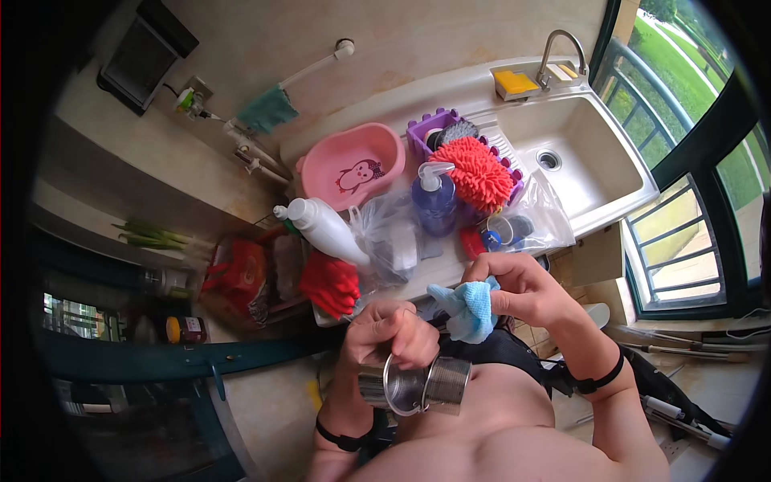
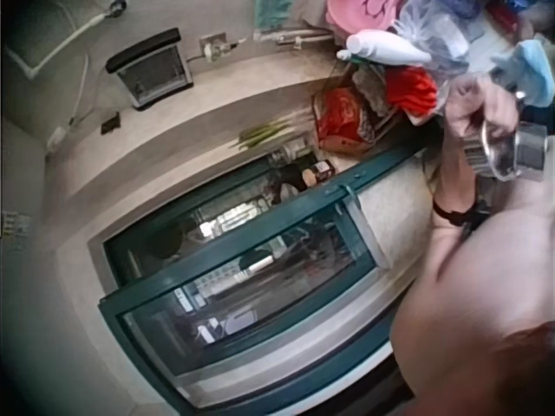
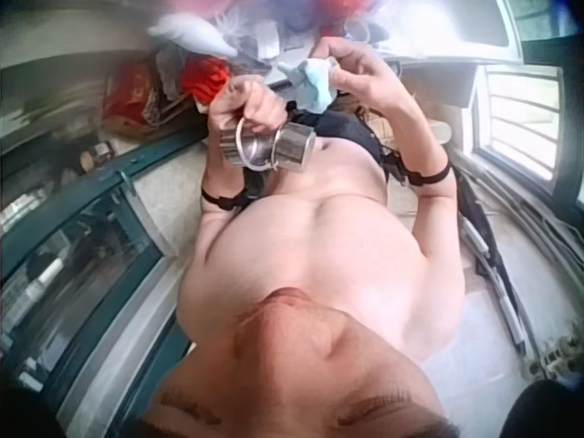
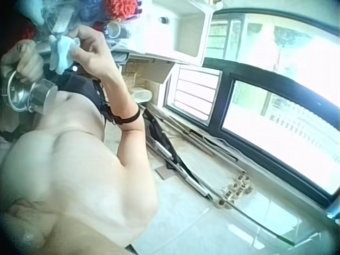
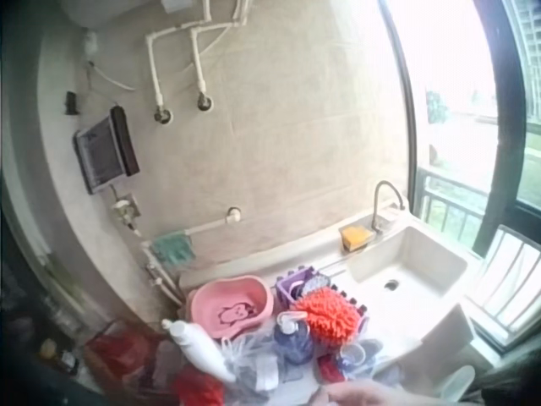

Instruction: Wiping and assembling a stainless steel container or filter near a sink.

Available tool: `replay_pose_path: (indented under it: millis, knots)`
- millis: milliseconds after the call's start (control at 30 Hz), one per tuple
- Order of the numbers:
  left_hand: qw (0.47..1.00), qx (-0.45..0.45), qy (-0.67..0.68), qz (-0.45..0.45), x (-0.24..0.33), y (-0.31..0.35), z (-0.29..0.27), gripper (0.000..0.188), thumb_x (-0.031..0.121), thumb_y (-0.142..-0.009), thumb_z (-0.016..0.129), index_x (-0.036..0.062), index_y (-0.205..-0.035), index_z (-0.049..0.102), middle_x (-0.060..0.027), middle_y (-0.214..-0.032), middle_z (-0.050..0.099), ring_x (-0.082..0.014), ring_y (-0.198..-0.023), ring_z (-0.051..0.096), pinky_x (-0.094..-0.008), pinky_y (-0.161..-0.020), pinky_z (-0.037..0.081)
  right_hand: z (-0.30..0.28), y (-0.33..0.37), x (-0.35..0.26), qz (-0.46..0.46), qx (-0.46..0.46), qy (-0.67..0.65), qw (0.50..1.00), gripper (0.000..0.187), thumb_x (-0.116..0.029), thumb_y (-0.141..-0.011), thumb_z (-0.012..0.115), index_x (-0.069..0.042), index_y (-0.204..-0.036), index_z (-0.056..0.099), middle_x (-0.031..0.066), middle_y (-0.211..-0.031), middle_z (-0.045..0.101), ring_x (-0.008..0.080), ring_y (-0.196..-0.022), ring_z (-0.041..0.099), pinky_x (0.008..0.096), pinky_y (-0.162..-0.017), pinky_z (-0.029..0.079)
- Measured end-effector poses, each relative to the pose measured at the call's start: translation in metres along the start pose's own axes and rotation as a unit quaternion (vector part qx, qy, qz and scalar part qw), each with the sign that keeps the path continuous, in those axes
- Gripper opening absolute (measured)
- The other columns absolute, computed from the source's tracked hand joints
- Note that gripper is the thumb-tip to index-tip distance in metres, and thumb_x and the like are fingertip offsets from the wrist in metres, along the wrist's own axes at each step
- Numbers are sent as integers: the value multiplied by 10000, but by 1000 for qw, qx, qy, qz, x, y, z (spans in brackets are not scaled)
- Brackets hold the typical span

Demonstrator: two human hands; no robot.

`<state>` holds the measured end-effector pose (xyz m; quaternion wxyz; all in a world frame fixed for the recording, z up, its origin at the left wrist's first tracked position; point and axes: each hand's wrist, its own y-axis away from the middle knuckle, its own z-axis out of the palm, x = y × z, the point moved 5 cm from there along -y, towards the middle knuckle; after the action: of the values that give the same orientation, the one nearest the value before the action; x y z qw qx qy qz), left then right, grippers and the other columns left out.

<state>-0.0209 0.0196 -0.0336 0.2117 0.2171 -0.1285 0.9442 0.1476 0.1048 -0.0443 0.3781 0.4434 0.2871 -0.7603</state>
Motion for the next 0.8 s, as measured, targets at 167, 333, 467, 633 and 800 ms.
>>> replay_pose_path:
  millis: [167, 333, 467, 633, 800]
  knots:
    - [1000, 7, -14, 11, 2, 7, -1, 420, 280, -1086, 482, 13, -765, 528, -99, -634, 495, -191, -584, 452, -342, -574, 369, 1, -13, 1, -9, 67, 131, 989, 156, -86, -957, 674, 32, -1050, 631, 60, -911, 655, 105, -823, 613, 271, -721, 500]
    - [988, 106, -108, 18, 2, 8, -17, 366, 225, -1066, 464, 19, -768, 518, -92, -630, 494, -189, -550, 436, -331, -538, 383, -63, -40, 81, -135, 150, 545, 814, 280, -21, -800, 664, 25, -1075, 645, 183, -962, 646, 376, -732, 644, 448, -703, 531]
    - [954, 202, -222, 9, 9, 22, -39, 218, 154, -931, 515, 20, -759, 527, -65, -672, 526, -110, -575, 450, -263, -543, 352, -51, -50, 99, -2, 117, 714, 691, 297, -44, -815, 669, 13, -1107, 671, 177, -1185, 643, 384, -762, 670, 441, -716, 548]
    - [860, 288, -421, -24, 18, 32, -31, 172, 108, -913, 526, 5, -777, 545, -56, -717, 581, -82, -655, 489, -259, -604, 399, 11, -44, 20, -44, 119, 392, 911, 133, -124, -929, 679, -1, -980, 672, 150, -891, 655, 295, -742, 657, 373, -657, 517]
    - [791, 245, -561, -4, 19, 24, -15, 158, 96, -966, 553, -6, -860, 611, -24, -731, 583, -76, -658, 513, -260, -594, 405, 38, -44, 5, -135, 46, 439, 887, 121, -106, -934, 710, -2, -913, 651, 126, -712, 587, 225, -599, 566, 350, -570, 459]
